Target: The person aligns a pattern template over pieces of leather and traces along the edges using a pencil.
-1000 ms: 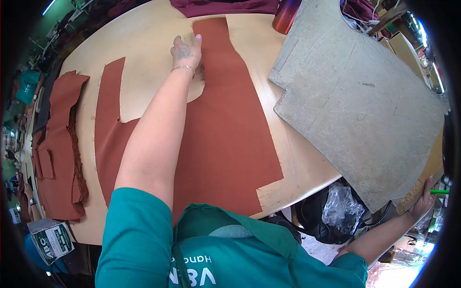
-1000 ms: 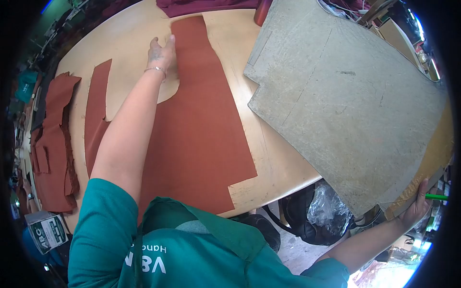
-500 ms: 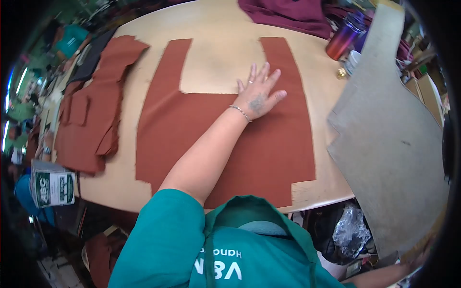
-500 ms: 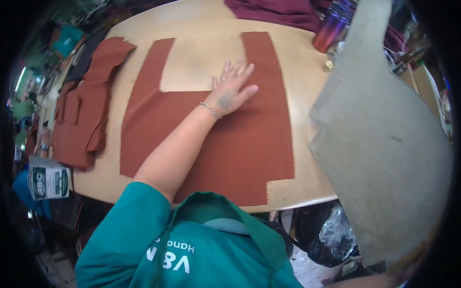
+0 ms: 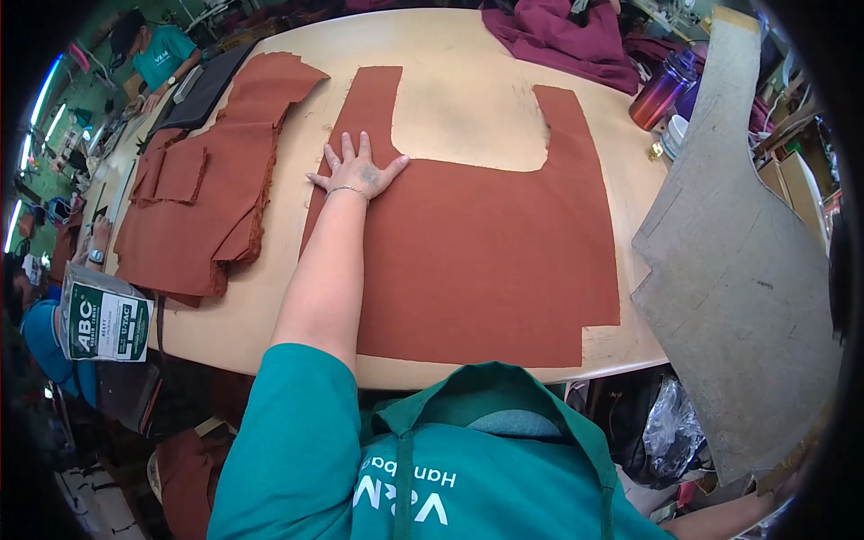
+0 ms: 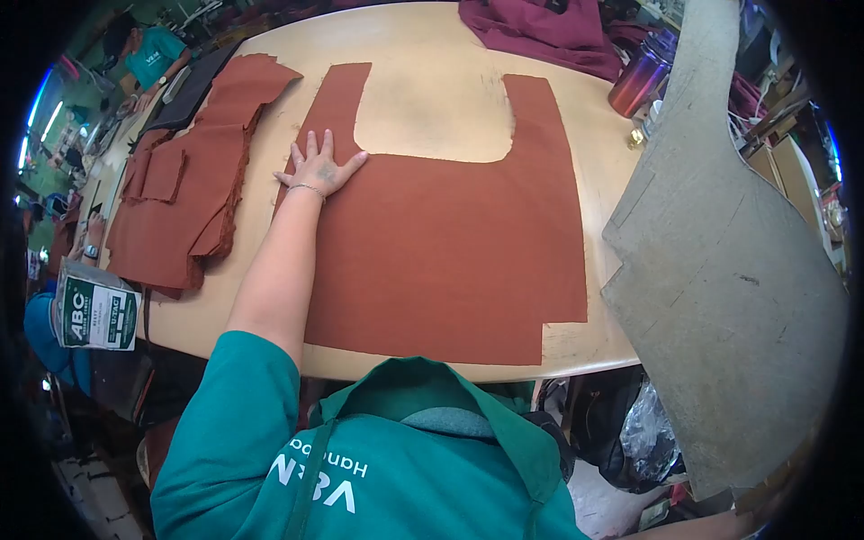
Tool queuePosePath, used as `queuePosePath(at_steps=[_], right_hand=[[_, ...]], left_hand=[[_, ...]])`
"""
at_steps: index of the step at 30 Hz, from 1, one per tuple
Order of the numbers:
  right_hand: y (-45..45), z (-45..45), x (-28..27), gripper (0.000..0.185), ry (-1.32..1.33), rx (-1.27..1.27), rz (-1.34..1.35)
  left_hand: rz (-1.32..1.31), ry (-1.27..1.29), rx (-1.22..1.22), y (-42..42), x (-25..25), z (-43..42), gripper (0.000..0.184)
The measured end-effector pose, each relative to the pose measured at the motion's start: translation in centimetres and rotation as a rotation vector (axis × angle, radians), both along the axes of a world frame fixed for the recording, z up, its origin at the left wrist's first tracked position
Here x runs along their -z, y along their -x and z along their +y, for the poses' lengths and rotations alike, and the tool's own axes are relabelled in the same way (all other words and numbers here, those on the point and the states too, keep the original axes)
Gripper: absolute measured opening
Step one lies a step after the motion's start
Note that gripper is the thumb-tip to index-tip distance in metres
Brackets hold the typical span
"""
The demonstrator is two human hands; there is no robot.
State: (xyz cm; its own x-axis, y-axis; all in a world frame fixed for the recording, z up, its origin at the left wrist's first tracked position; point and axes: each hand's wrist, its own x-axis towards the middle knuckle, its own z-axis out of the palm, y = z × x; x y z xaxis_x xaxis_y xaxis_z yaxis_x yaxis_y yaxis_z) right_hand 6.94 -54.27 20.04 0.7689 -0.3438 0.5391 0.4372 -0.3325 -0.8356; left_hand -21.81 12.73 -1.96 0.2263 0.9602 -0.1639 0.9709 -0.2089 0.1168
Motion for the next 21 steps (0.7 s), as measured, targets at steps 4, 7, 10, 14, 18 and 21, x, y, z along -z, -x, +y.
queuePosePath(at_steps=[4,7,10,14,18,21], right_hand=[[1.2,-1.9,-0.7,0.037,0.000,0.023,-0.007],[1.4,-2.6,-0.5,0.037,-0.005,0.032,-0.001],[1.5,-3.1,-0.7,0.038,-0.004,0.014,-0.001],[1.4,-3.7,-0.3,0.038,-0.026,-0.005,-0.010],[1.9,-3.6,0.3,0.039,-0.041,-0.020,-0.016],[2.2,-3.8,0.3,0.039,-0.039,-0.013,-0.018]], left_hand=[[-0.027,-0.255,0.179,0.4,0.0,-2.6,0.091],[0.003,0.008,0.225,1.2,-0.5,-4.8,0.092],[-0.055,-0.033,0.219,1.4,0.3,-5.0,0.092],[-0.059,-0.067,0.213,1.2,0.3,-5.0,0.092],[-0.141,-0.281,0.498,-0.2,0.9,-7.3,0.081],[-0.227,-0.298,0.852,-4.4,0.1,-11.2,0.073]])
